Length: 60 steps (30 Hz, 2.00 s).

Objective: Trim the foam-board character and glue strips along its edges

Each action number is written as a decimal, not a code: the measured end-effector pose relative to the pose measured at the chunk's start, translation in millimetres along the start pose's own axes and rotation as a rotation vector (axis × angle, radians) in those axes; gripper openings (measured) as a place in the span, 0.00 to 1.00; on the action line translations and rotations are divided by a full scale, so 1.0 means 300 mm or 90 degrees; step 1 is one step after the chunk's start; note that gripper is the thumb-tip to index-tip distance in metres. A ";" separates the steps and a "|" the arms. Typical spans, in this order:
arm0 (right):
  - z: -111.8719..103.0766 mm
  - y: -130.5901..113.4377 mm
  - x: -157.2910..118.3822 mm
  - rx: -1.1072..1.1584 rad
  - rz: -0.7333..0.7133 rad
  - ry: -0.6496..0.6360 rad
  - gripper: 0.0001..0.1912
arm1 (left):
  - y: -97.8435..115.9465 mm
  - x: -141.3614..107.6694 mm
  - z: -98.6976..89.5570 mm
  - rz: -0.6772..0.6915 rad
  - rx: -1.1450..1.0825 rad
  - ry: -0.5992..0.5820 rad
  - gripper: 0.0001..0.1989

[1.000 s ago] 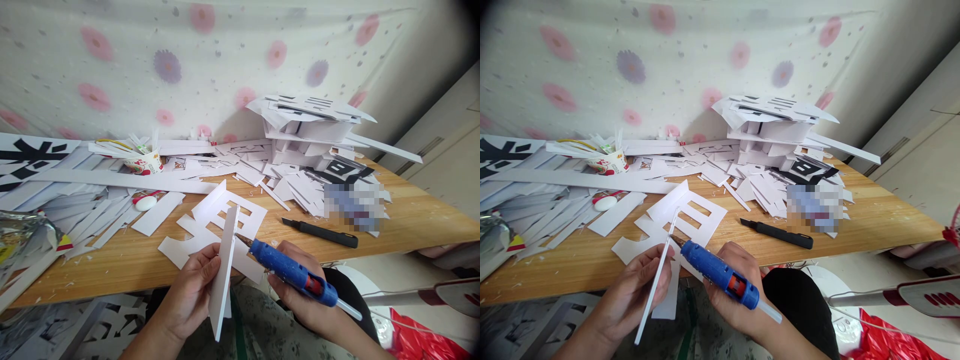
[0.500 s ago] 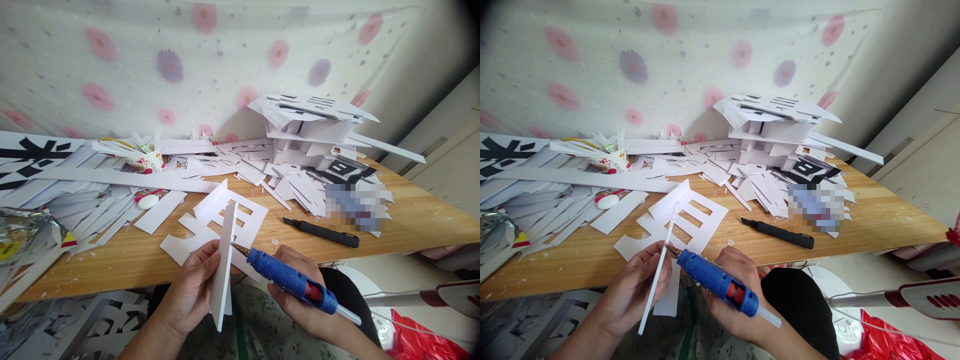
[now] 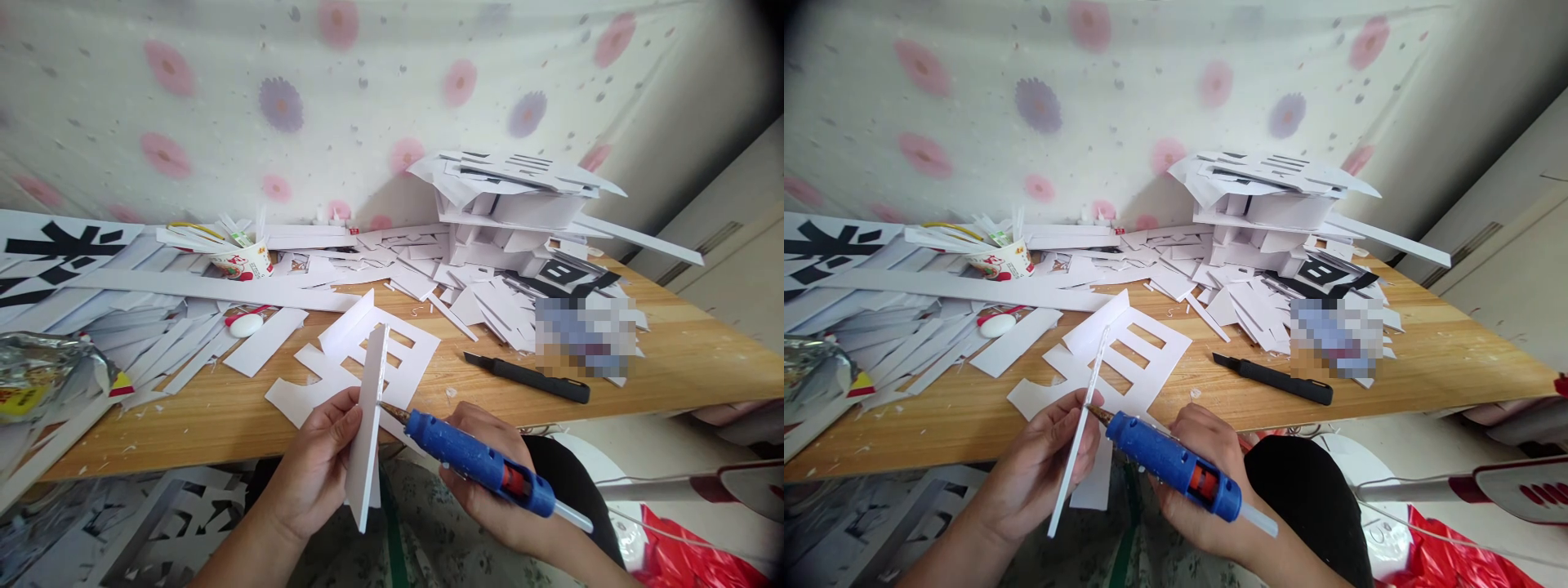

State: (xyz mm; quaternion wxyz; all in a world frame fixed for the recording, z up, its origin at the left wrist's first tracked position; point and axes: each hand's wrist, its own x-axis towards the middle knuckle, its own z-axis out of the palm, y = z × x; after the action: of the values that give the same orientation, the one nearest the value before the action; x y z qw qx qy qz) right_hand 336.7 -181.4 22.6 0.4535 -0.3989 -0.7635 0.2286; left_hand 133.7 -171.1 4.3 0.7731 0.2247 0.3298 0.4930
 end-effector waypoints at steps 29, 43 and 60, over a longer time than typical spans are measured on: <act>0.014 0.019 -0.005 -0.004 -0.050 -0.021 0.09 | 0.013 0.009 0.000 0.015 -0.021 -0.004 0.12; 0.010 0.012 0.005 0.057 -0.048 -0.006 0.08 | 0.012 0.004 0.005 0.017 -0.006 -0.008 0.12; 0.010 0.023 -0.011 0.030 -0.051 -0.044 0.08 | 0.016 0.011 0.002 0.035 -0.029 0.076 0.18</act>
State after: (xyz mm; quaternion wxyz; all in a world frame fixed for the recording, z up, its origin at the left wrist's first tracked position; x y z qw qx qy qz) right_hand 337.7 -179.9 14.5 0.4447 -0.3494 -0.7885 0.2417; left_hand 132.1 -166.0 7.0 0.7432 0.1860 0.3577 0.5339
